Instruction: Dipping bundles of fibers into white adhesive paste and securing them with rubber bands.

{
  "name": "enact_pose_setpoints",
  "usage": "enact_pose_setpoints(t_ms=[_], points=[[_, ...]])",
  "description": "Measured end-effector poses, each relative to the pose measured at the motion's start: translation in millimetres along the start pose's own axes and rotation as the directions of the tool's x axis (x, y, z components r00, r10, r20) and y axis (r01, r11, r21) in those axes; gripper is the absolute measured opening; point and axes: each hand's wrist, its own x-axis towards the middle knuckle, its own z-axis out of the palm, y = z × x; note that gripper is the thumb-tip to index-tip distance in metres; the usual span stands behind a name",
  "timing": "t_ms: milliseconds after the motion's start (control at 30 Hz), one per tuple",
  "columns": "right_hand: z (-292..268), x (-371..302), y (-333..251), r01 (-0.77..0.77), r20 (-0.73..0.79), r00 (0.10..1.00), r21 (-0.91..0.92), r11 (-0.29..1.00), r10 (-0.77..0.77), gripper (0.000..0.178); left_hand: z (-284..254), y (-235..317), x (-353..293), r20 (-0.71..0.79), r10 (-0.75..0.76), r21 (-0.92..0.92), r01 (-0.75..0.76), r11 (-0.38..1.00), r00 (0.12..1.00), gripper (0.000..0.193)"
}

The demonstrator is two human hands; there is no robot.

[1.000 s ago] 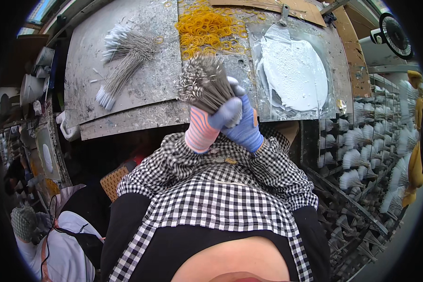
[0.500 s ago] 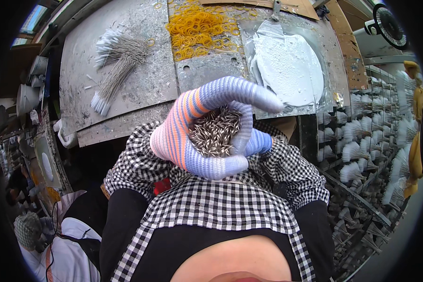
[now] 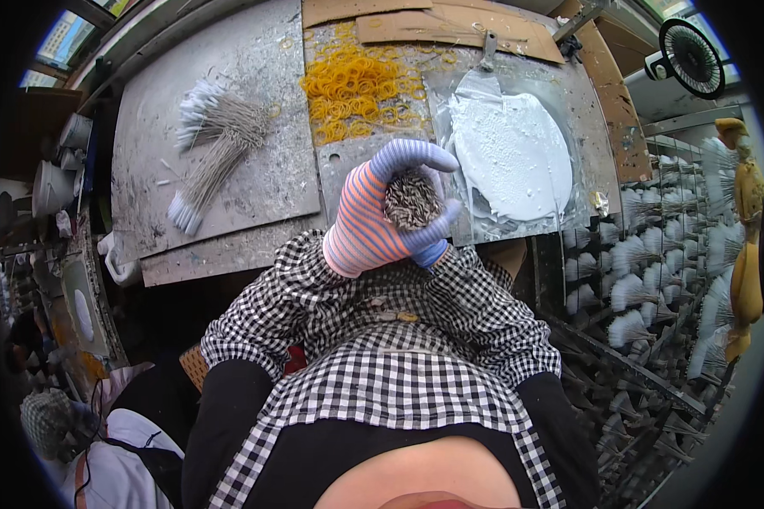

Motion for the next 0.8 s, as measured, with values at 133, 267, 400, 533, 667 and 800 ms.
enact_pose_setpoints(t_ms=[133,267,400,533,667,800], points=[[-3.1,-7.4,11.9,0.158,0.030,0.987,-0.216,0.963,-0.155,0.044,4.2,-18.8,7.5,-0.078,-0.283,-0.283,0.251,0.926,0.956,0.030],[-5.1,-19.6,7.5,-0.230,0.099,0.969,0.693,0.684,0.225,0.061,10.3,12.9,-1.4,-0.023,-0.058,-0.104,0.056,0.993,0.998,0.026],[-16.2,-18.0,6.8,0.133,0.147,0.981,-0.056,0.989,-0.124,0.060,9.4,-30.7,-5.7,-0.076,-0.156,-0.126,0.146,0.981,0.985,0.020],[-69.8,22.3,-44.8,0.204,0.544,0.831,-0.106,0.973,-0.115,0.067,-4.6,-24.2,-0.2,0.039,-0.234,-0.046,0.236,0.971,0.971,0.020],[-95.6,85.1,-137.6,0.706,0.454,0.704,-0.534,0.466,-0.546,0.055,-1.7,-22.5,-6.3,0.057,-0.229,-0.115,0.234,0.965,0.972,0.022],[-41.6,92.1,-198.0,0.840,0.484,0.527,-0.172,0.515,-0.698,0.051,-5.0,-34.4,-22.0,0.155,0.043,0.205,-0.074,0.976,0.987,0.024]])
